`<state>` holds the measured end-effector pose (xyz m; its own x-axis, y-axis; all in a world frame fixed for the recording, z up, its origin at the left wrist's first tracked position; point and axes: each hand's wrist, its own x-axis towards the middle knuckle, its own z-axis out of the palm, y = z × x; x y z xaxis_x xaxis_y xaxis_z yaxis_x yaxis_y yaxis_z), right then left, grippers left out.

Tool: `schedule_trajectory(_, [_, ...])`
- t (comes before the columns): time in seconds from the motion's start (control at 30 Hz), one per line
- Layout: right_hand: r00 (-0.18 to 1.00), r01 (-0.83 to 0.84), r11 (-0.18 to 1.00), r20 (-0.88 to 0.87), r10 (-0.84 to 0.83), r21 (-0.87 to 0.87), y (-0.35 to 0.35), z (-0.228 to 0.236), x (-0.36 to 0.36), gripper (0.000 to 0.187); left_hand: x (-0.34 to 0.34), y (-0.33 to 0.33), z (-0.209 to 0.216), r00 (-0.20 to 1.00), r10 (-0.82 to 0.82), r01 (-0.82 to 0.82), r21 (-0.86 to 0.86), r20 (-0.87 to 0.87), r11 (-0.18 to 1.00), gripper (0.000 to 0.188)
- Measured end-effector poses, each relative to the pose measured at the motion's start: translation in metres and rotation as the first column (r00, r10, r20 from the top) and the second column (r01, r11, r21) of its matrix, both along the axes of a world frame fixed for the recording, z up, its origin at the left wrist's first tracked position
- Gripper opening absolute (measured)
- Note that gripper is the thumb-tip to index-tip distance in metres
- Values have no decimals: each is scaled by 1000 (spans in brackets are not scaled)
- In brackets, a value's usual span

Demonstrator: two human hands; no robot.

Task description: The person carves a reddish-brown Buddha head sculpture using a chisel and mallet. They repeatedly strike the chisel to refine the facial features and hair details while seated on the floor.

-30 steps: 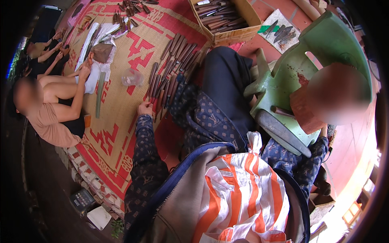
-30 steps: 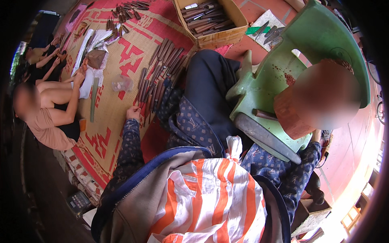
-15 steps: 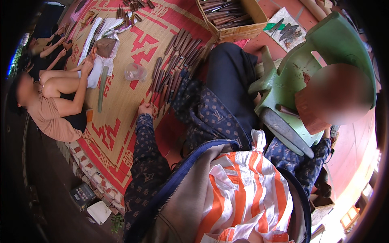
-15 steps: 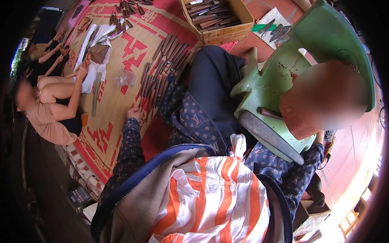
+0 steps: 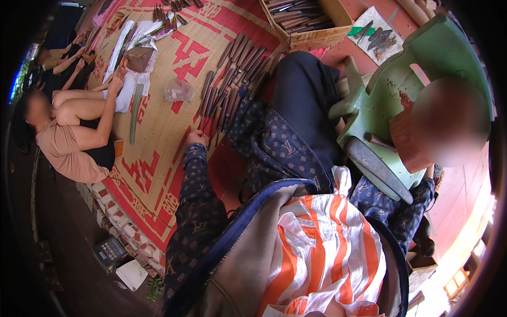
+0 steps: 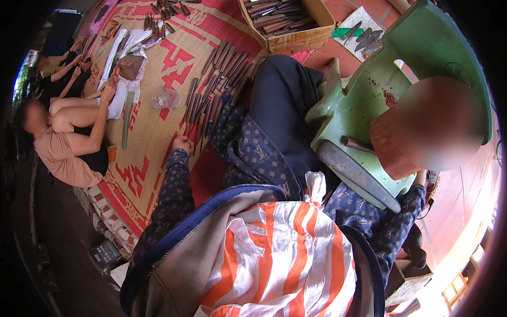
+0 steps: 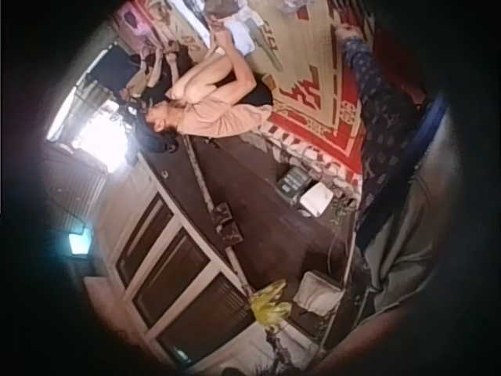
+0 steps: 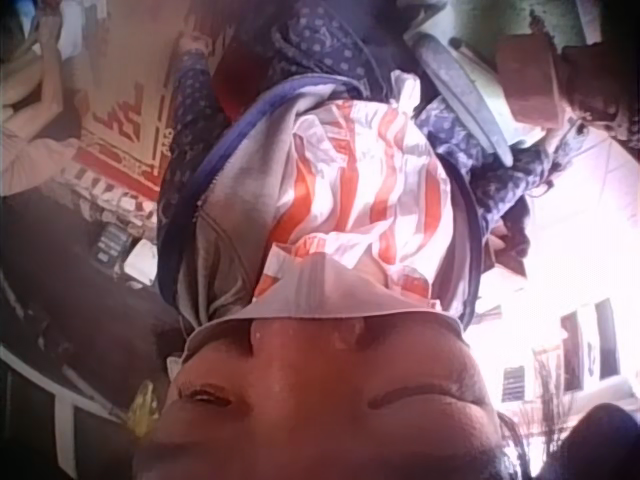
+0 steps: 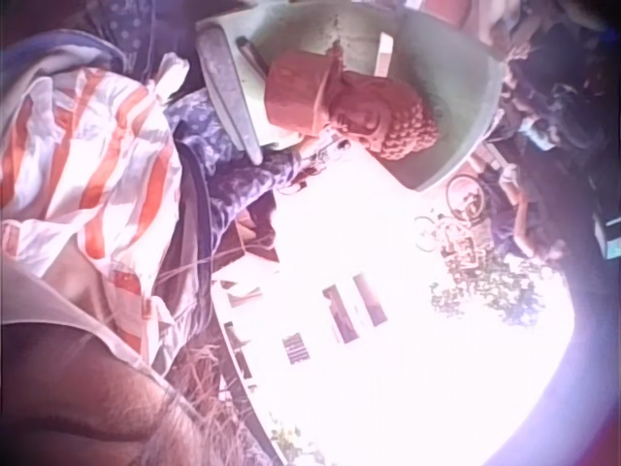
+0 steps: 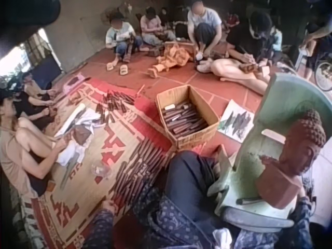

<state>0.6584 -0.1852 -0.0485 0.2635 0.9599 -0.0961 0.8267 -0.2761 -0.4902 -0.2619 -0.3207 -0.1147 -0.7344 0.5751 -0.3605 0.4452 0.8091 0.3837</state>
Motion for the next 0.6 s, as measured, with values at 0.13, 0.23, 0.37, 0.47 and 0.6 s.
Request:
schedule_trajectory(0.13, [1000, -4, 1000, -2, 4, -3, 0, 0, 1, 28, -1, -3, -2, 993, -96, 94, -25, -69, 995, 16])
schedule_trajectory(0.23, [1000, -2, 1000, -5, 2, -5, -1, -1, 1, 28, -5, -3, -8, 990, -130, 127, -50, -48, 991, 14])
schedule_trajectory(0.37, [1000, 2, 1000, 1, -2, -8, -4, -1, 2, 28, -9, -3, -18, 994, -88, 91, 41, -63, 995, 8])
schedule_trajectory(0.47, [1000, 6, 1000, 4, -6, -9, -6, 1, 2, 28, -24, -7, -27, 989, -89, 92, 23, -121, 995, 5])
schedule_trajectory(0.6, [1000, -8, 1000, -3, 8, -11, 0, 3, -2, 28, -43, -25, -42, 956, -55, 65, 27, -288, 998, 6])
